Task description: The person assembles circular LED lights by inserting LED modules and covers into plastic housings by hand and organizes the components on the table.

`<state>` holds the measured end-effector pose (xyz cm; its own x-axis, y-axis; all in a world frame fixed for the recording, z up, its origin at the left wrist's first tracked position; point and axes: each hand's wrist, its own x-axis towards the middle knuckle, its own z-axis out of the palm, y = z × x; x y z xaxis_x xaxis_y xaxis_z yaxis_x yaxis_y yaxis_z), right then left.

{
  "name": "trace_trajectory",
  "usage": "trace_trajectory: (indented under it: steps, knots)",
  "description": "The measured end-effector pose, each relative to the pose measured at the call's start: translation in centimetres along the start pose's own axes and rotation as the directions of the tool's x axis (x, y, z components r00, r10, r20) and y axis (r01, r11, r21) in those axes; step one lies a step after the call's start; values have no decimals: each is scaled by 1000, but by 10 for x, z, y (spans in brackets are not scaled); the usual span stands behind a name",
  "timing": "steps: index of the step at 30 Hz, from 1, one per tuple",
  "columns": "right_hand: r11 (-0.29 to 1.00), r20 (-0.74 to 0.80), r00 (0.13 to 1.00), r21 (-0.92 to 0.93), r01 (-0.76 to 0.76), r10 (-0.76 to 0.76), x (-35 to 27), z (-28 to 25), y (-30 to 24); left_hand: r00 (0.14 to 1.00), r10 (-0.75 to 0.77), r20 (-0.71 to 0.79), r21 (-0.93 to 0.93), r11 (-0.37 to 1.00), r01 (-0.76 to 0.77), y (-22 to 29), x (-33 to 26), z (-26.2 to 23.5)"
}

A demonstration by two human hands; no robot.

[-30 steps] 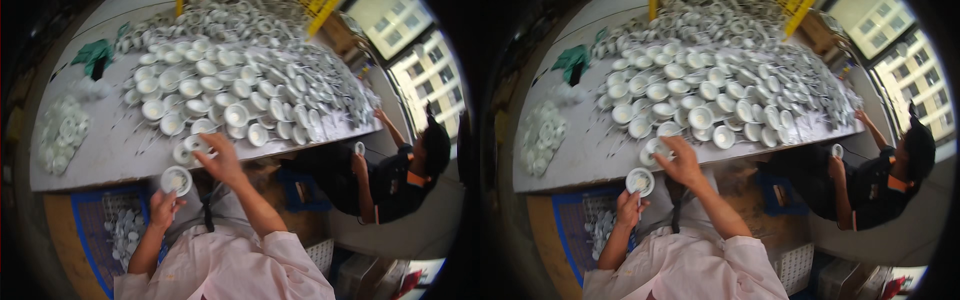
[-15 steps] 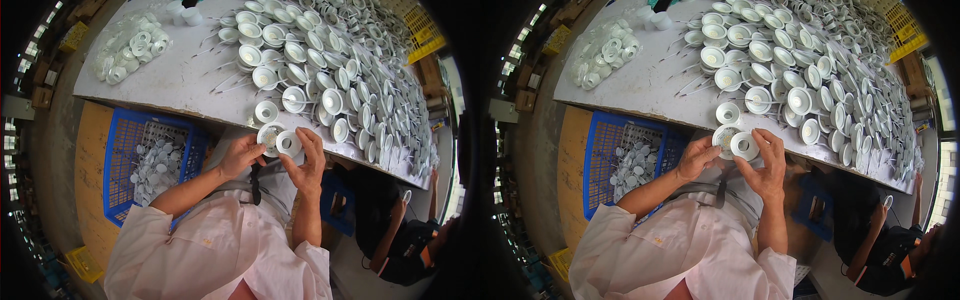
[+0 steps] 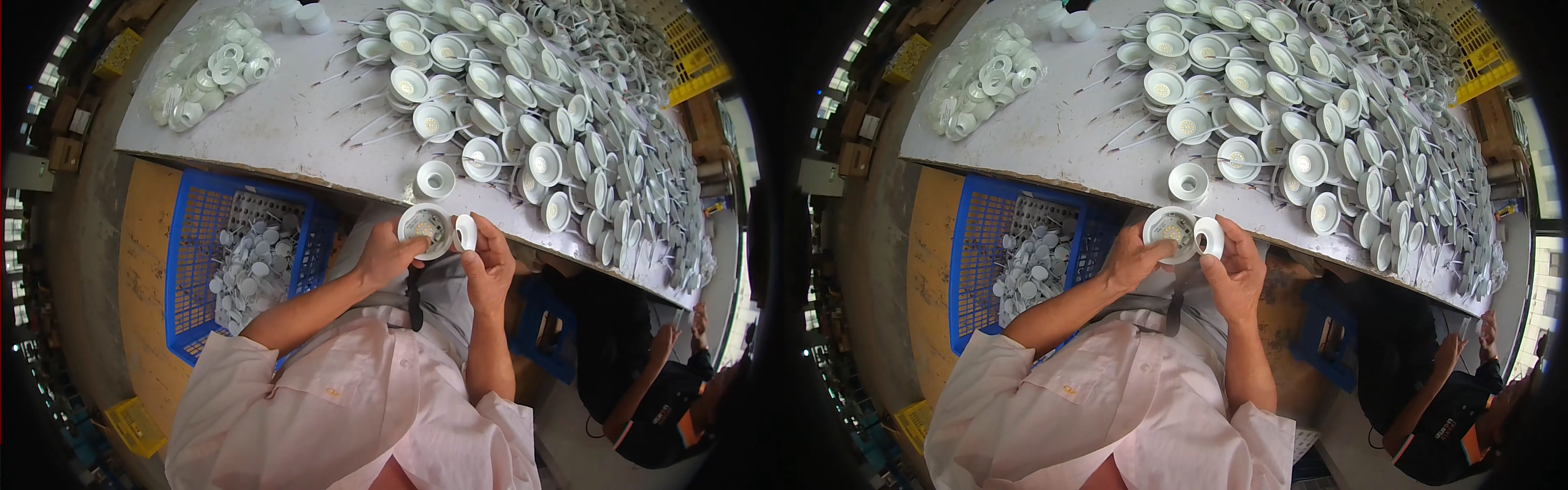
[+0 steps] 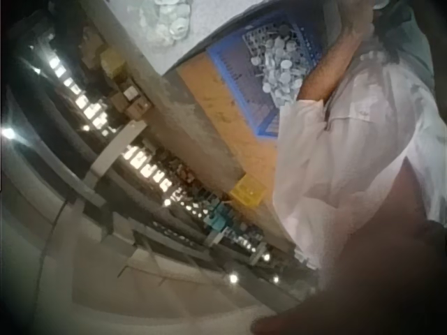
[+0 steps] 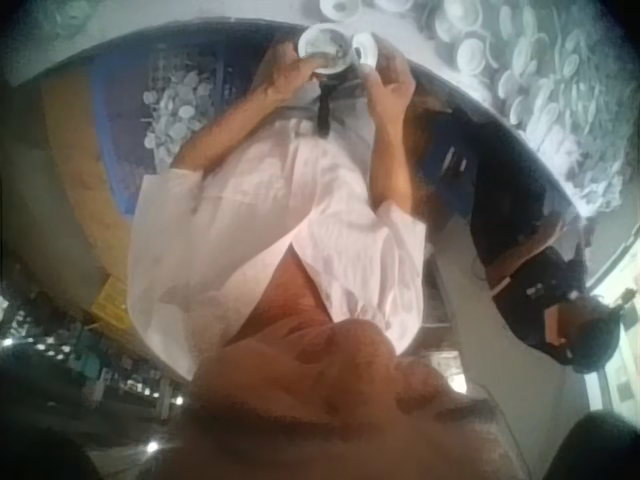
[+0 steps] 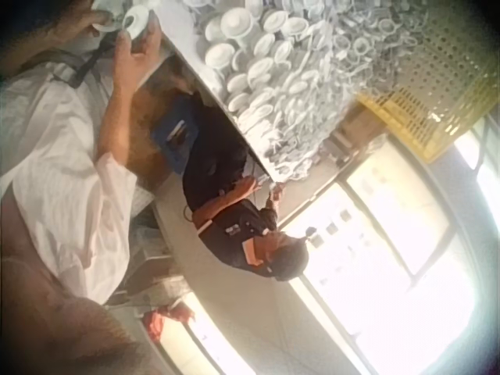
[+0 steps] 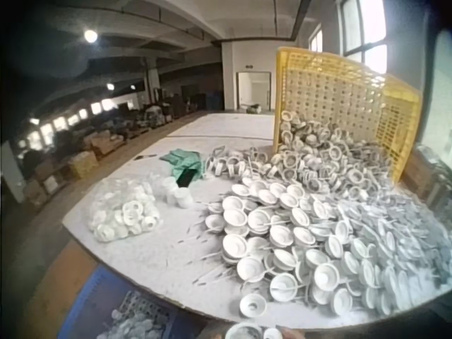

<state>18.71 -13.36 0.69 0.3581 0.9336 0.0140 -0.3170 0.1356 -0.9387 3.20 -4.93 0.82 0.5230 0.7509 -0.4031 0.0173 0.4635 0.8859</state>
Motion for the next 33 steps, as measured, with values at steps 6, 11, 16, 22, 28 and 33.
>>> trace_trajectory:
  steps: [6,11,16,22,28,33]
  knots:
    - [1000,30,999,23,-20,19,-3,3,2,1000,-10,25,-4,1000,10,-14,1,-9]
    - [999,34,999,29,-37,36,-7,5,4,1000,-24,-2,39,999,24,-5,-2,-9]
    - [999,38,999,-12,-29,30,-6,6,2,997,-80,0,1,997,80,-8,2,-10]
    - [917,10,1000,-399,8,-4,1,5,-9,998,-50,29,-9,999,51,-2,-2,-8]
    - [497,351,885,-734,463,-305,13,23,-7,996,-22,91,-178,983,38,-16,-2,-18]
    - [538,296,929,-757,370,-223,12,31,-5,998,41,43,-62,997,-38,-18,-2,-19]
